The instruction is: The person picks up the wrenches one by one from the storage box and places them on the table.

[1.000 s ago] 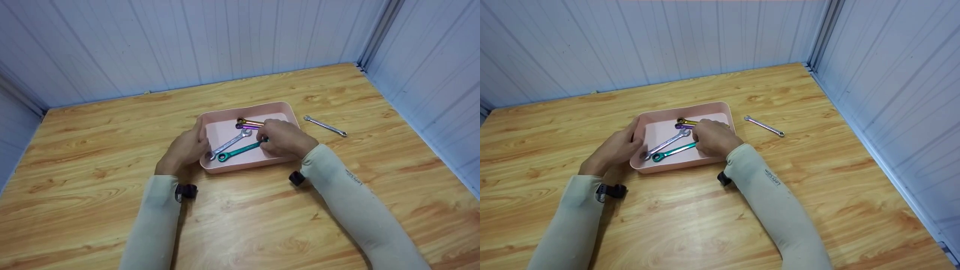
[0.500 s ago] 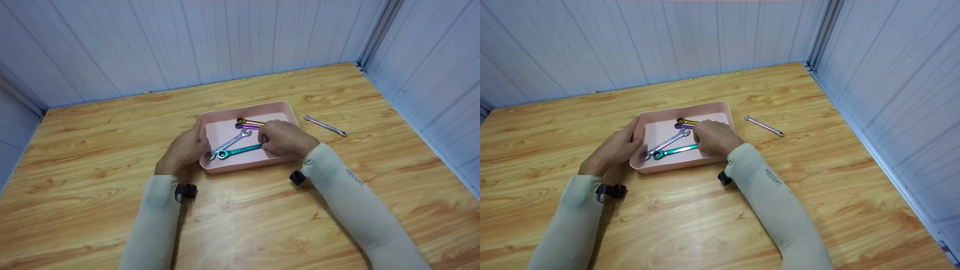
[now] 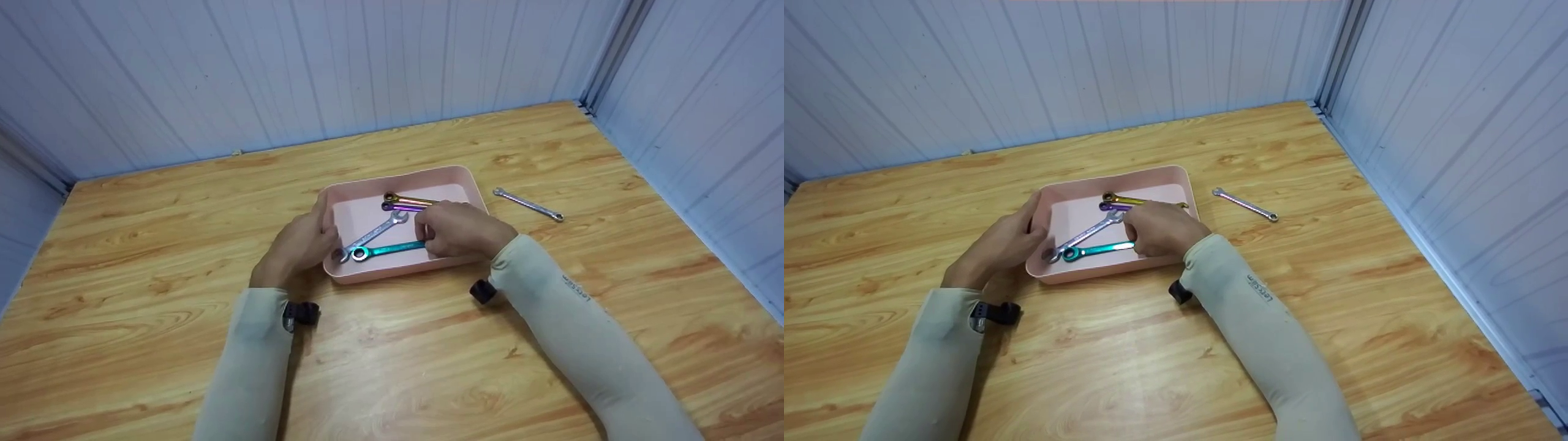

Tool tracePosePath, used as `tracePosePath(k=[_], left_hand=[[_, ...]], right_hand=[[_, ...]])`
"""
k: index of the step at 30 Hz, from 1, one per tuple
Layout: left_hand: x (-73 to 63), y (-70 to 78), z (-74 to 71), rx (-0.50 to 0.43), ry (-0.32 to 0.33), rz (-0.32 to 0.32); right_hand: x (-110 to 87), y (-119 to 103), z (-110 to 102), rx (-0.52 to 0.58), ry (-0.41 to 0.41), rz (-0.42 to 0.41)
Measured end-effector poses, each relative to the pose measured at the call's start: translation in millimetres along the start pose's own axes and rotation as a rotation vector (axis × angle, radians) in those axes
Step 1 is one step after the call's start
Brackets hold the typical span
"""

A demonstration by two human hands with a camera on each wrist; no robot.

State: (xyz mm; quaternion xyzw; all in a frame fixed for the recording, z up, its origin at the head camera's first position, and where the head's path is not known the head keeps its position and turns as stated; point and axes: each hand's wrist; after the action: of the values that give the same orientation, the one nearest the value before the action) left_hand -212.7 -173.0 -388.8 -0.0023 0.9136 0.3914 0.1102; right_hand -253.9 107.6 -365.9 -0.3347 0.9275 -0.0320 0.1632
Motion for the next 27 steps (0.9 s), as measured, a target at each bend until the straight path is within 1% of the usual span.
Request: tracePosePath(k=[8,10,15,19,27], left_hand=[[0.3,-1.2,-2.0,0.024,-0.001,0.003],[0.6,-1.2,-2.1,0.026,-0.002,0.005],[0.4,-0.6,-1.7,0.023,0.002,0.004],[0.2,0.3,-0.8,0.017,0.005,0.008],[-0.4,-0.7,-1.6,0.000,-0.004,0.023]], right_hand=[[-1.4,0.6,1.3,-0.042,0.026,-0.054],[-1.3,0.3,1.9,-0.034,0.022,-0.058],[-1.3,-0.4,2.6,-0.026,0.000,-0.049],[-1.2,-0.5,2.6,-0.039,-0.012,-0.035],[-0.7,0.1,2.1,-0.025,-0.020,-0.028]])
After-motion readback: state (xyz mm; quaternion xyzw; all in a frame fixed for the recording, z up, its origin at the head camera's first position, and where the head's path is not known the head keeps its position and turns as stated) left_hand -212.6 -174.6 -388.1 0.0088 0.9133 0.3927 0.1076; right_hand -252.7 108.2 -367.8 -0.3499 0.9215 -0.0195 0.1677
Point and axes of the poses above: each hand's wrist, its own x-axis towards the middle knuckle, its own z-axis out of the palm, y = z × x, and after that the axes turned 13 degrees about -x, right-handed
